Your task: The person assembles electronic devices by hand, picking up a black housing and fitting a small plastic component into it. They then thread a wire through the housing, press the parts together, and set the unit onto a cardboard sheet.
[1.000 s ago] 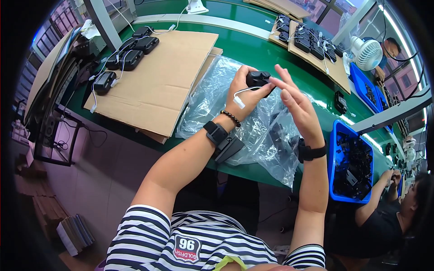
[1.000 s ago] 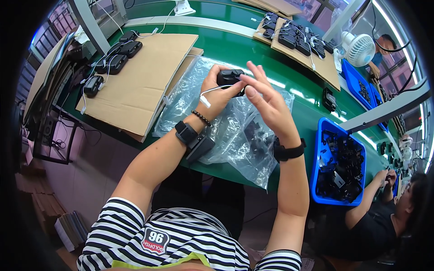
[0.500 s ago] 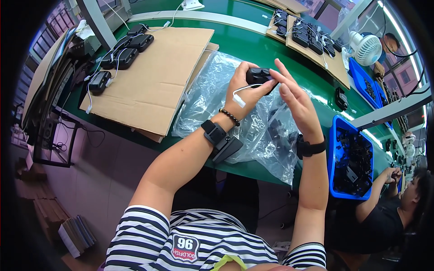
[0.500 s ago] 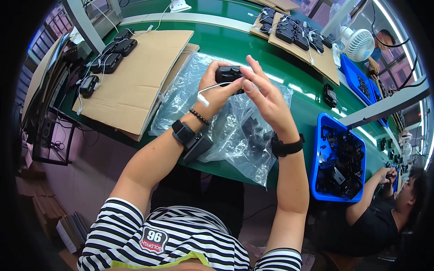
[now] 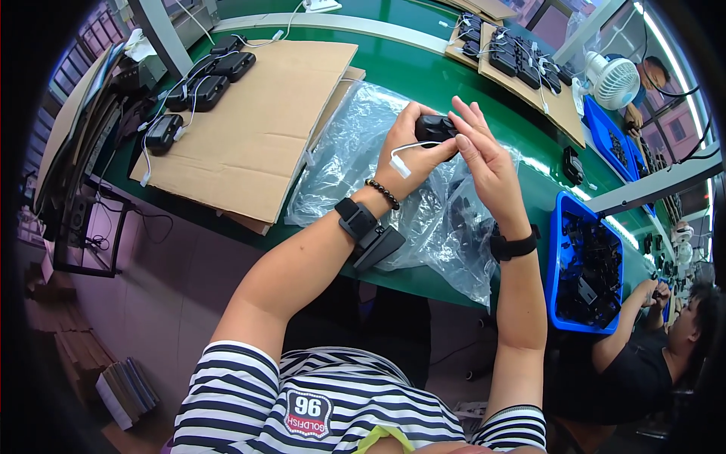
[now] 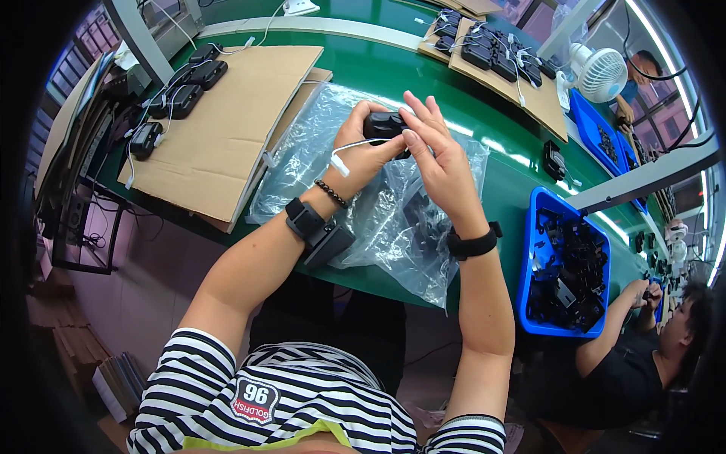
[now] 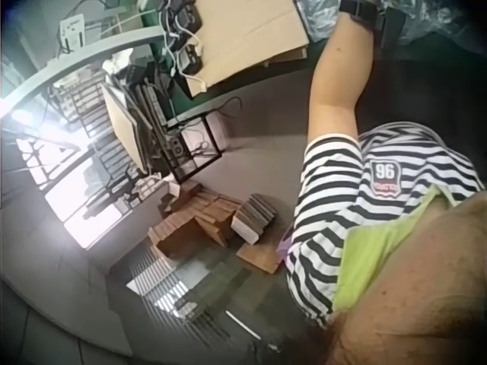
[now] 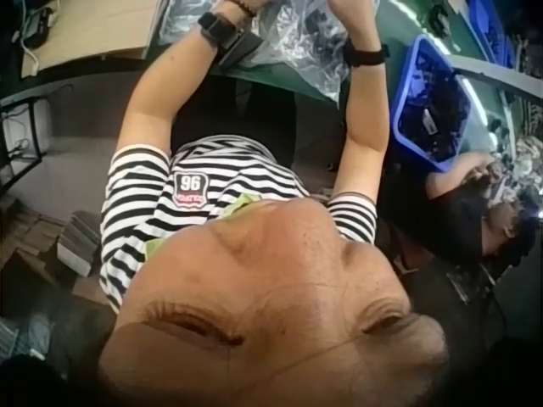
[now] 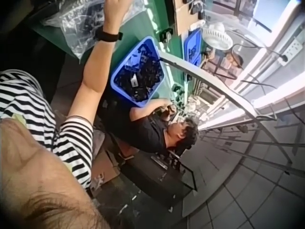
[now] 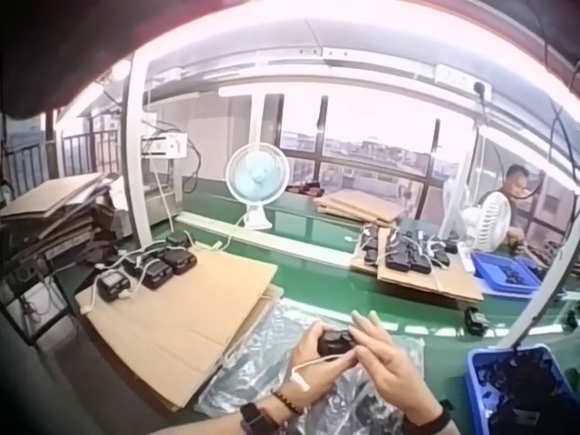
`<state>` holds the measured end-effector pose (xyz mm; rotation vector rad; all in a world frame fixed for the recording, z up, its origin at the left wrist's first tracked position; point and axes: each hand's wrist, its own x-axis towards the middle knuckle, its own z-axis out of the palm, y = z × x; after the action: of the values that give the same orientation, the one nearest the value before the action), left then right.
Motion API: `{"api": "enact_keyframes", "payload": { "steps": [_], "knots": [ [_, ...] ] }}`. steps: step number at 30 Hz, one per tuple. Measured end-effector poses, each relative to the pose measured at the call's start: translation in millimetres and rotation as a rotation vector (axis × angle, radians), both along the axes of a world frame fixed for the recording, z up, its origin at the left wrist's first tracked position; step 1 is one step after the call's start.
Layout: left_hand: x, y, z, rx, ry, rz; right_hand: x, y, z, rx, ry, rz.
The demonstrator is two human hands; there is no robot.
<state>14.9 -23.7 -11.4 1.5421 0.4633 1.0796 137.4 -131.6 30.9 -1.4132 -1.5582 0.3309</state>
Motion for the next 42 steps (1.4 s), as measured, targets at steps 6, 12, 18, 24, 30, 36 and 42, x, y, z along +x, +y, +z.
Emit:
{"api": "enact_keyframes", "payload": {
  "steps": [6,12,18,24,30,36,42],
  "knots": [
    [0,2,-2,0.053,0.047,0.062,-3,4,-5,0.027,0.047,0.0],
    [0,20,-5,0.047,0.038,0.197,-24,6,-2,-0.011,0.017,0.069],
    [-1,9,2,-0.017,0.048,0.015,-2,4,2,0.069,-0.037,-0.11],
    [-1,3,2,0.159,0.129,-0.051,9,1,7,0.052,-0.218,-0.192],
    [-4,-1,5,0.296,0.214,0.016,3,1,13,0.007,-0.408,-0.317],
    [-7,0,4,0.305,0.206,0.007,-1,4,7,0.145,-0.323,-0.275],
    [-1,0,0,0.211,0.185,-0.041,-5,-5,12,0.025,-0.571,-0.516]
  ]
}}
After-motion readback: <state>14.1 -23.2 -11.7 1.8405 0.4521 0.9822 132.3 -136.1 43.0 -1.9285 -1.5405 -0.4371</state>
